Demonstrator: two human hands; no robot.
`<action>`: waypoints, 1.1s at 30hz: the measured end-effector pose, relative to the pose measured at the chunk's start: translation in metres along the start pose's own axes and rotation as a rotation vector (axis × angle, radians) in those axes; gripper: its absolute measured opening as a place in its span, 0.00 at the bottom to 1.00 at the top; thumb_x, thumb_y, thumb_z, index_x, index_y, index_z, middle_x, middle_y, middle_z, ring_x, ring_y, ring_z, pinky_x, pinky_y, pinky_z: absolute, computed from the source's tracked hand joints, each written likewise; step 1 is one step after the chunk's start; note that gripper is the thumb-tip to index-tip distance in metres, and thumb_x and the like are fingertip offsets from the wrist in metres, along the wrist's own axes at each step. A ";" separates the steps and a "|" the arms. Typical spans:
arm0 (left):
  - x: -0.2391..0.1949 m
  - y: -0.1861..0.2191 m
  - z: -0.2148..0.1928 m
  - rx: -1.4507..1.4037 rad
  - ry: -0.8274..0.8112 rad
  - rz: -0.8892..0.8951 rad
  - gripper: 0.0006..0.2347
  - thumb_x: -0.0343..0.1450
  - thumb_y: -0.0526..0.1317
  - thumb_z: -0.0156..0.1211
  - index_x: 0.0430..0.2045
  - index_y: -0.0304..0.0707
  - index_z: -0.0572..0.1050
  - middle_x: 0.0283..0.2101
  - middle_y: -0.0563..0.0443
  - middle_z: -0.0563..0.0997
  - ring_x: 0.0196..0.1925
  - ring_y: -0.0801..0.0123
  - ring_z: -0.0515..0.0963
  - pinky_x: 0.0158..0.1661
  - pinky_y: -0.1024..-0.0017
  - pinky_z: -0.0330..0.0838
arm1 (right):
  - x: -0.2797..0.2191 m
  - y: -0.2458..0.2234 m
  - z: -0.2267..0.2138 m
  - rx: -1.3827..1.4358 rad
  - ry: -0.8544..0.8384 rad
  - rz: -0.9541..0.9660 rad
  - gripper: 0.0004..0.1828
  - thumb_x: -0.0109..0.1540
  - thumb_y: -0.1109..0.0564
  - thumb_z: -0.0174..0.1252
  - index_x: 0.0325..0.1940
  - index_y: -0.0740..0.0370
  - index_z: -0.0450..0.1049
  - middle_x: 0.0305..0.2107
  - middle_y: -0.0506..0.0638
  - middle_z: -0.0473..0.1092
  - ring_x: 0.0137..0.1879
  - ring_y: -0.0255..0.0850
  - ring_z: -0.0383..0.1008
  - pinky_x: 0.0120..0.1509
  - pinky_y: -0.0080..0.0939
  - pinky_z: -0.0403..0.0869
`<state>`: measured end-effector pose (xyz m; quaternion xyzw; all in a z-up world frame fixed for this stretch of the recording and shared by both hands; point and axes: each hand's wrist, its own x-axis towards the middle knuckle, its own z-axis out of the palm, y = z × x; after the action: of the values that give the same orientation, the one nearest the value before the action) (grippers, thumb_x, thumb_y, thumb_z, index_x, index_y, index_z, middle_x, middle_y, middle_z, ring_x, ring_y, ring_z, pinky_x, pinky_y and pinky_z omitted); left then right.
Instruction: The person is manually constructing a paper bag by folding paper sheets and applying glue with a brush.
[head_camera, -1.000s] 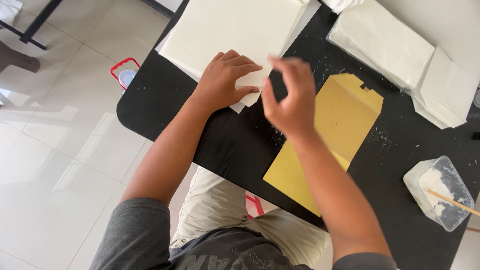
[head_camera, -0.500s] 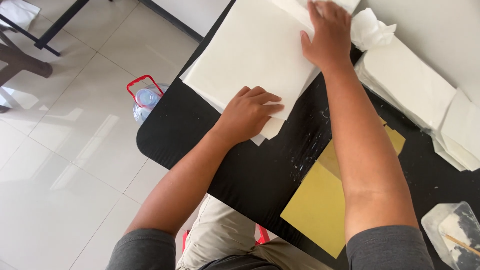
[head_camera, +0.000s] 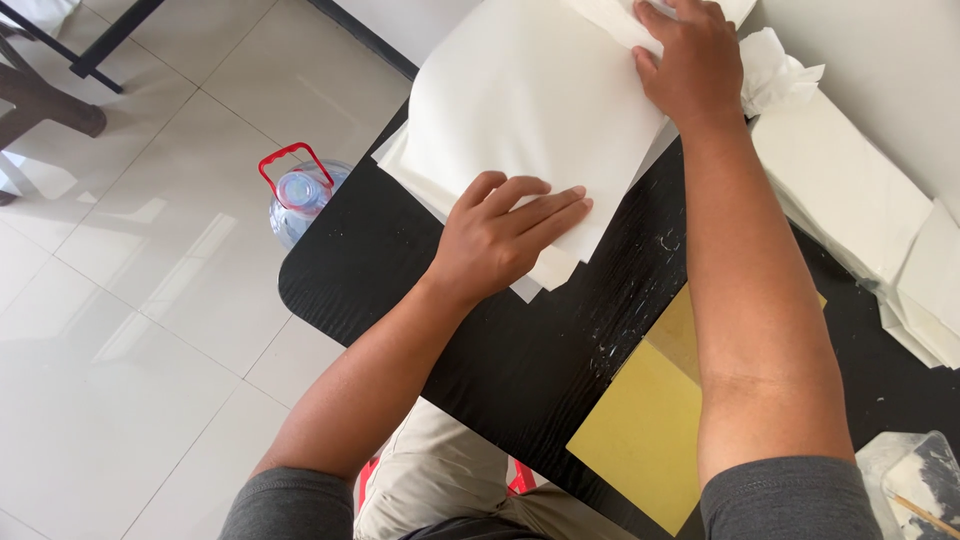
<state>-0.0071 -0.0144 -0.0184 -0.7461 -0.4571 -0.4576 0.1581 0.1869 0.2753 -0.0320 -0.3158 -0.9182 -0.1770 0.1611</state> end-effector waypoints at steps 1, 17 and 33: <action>0.003 0.002 -0.006 0.061 0.071 0.055 0.13 0.78 0.26 0.51 0.49 0.45 0.79 0.50 0.62 0.86 0.44 0.68 0.80 0.41 0.70 0.67 | 0.000 0.001 0.000 0.065 -0.020 0.024 0.25 0.61 0.57 0.71 0.63 0.56 0.79 0.53 0.57 0.73 0.53 0.58 0.71 0.46 0.58 0.73; -0.008 0.023 -0.031 -0.003 0.672 0.244 0.09 0.77 0.40 0.58 0.33 0.42 0.87 0.32 0.50 0.87 0.28 0.64 0.76 0.27 0.72 0.68 | -0.124 -0.162 -0.248 0.727 0.171 -0.125 0.38 0.52 0.32 0.73 0.52 0.64 0.79 0.47 0.56 0.77 0.55 0.56 0.78 0.59 0.53 0.73; 0.090 0.121 -0.038 -0.266 0.340 0.042 0.11 0.72 0.17 0.54 0.40 0.24 0.82 0.30 0.45 0.86 0.18 0.71 0.67 0.20 0.73 0.52 | -0.404 -0.064 -0.315 0.559 0.706 0.916 0.21 0.65 0.58 0.84 0.39 0.70 0.75 0.31 0.53 0.72 0.37 0.35 0.65 0.39 0.35 0.59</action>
<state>0.0870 -0.0552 0.0983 -0.6818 -0.3440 -0.6297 0.1425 0.5064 -0.1169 0.0679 -0.5447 -0.5935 0.0623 0.5892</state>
